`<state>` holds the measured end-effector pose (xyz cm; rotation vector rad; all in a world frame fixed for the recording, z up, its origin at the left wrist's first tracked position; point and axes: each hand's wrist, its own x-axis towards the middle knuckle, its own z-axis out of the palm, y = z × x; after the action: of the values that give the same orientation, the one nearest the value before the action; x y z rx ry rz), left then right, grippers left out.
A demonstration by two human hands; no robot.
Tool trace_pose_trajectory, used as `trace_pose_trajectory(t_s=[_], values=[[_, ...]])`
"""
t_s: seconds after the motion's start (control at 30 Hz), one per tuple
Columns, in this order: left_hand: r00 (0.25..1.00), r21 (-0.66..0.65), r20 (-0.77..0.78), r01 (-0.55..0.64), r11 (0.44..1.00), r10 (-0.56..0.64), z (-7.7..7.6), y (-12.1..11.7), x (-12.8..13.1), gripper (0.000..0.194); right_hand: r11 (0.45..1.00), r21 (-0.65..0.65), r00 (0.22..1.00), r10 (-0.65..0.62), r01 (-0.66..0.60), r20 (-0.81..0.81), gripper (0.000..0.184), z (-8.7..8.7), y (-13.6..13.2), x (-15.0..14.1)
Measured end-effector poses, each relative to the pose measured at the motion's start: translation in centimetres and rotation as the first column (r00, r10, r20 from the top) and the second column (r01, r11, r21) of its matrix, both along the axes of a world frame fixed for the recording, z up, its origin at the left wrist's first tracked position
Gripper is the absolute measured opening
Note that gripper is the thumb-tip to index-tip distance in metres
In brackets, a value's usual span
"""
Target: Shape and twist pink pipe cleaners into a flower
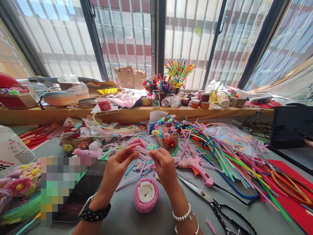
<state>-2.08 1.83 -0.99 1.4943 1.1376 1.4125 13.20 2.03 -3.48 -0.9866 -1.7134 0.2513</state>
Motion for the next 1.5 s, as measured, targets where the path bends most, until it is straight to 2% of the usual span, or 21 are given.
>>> trace_pose_trajectory(t_s=[0.23, 0.43, 0.53, 0.7, 0.9, 1.07, 1.17, 1.37, 1.5], values=[[0.992, 0.122, -0.125, -0.007, 0.993, 0.022, 0.1, -0.1, -0.3, 0.02, 1.0, 0.023, 0.994, 0.016, -0.018, 0.106, 0.02, 0.1, 0.0, 0.4], [0.991, 0.109, -0.133, -0.007, 0.994, 0.022, 0.2, -0.1, -0.4, 0.012, 0.998, -0.031, 0.994, 0.048, -0.046, 0.093, 0.02, 0.3, 0.1, 0.6], [0.985, 0.118, -0.153, -0.057, 0.991, 0.075, 0.3, 0.0, -0.6, 0.011, 0.997, -0.059, 0.995, 0.061, -0.056, 0.084, 0.02, 0.4, 0.1, 0.8], [0.971, 0.151, -0.192, -0.112, 0.982, 0.14, 0.4, 0.0, -0.9, 0.009, 0.994, -0.061, 0.984, 0.097, -0.089, 0.153, 0.033, 0.3, 0.1, 0.8], [0.973, 0.159, -0.198, -0.089, 0.983, 0.12, 0.3, 0.0, -0.9, 0.008, 0.999, -0.021, 0.978, 0.047, -0.044, 0.204, 0.025, -0.2, 0.2, 0.5], [0.975, 0.153, -0.193, -0.083, 0.985, 0.112, 0.2, 0.0, -0.8, 0.009, 0.999, -0.001, 0.974, 0.035, -0.036, 0.225, 0.04, -0.5, 0.4, 0.3], [0.974, 0.155, -0.202, -0.076, 0.985, 0.107, 0.2, 0.0, -0.7, 0.008, 1.0, 0.019, 0.956, 0.001, -0.007, 0.295, 0.039, -0.8, 0.6, 0.3], [0.93, 0.267, -0.331, -0.072, 0.961, 0.161, 0.0, -0.1, -0.4, 0.009, 0.999, 0.039, 0.935, -0.014, 0.0, 0.355, 0.045, -1.2, 0.8, -0.1], [0.93, 0.299, -0.335, -0.044, 0.953, 0.148, 0.0, -0.2, -0.2, 0.009, 1.0, 0.028, 0.928, -0.021, 0.012, 0.371, 0.042, -1.5, 0.9, -0.2]])
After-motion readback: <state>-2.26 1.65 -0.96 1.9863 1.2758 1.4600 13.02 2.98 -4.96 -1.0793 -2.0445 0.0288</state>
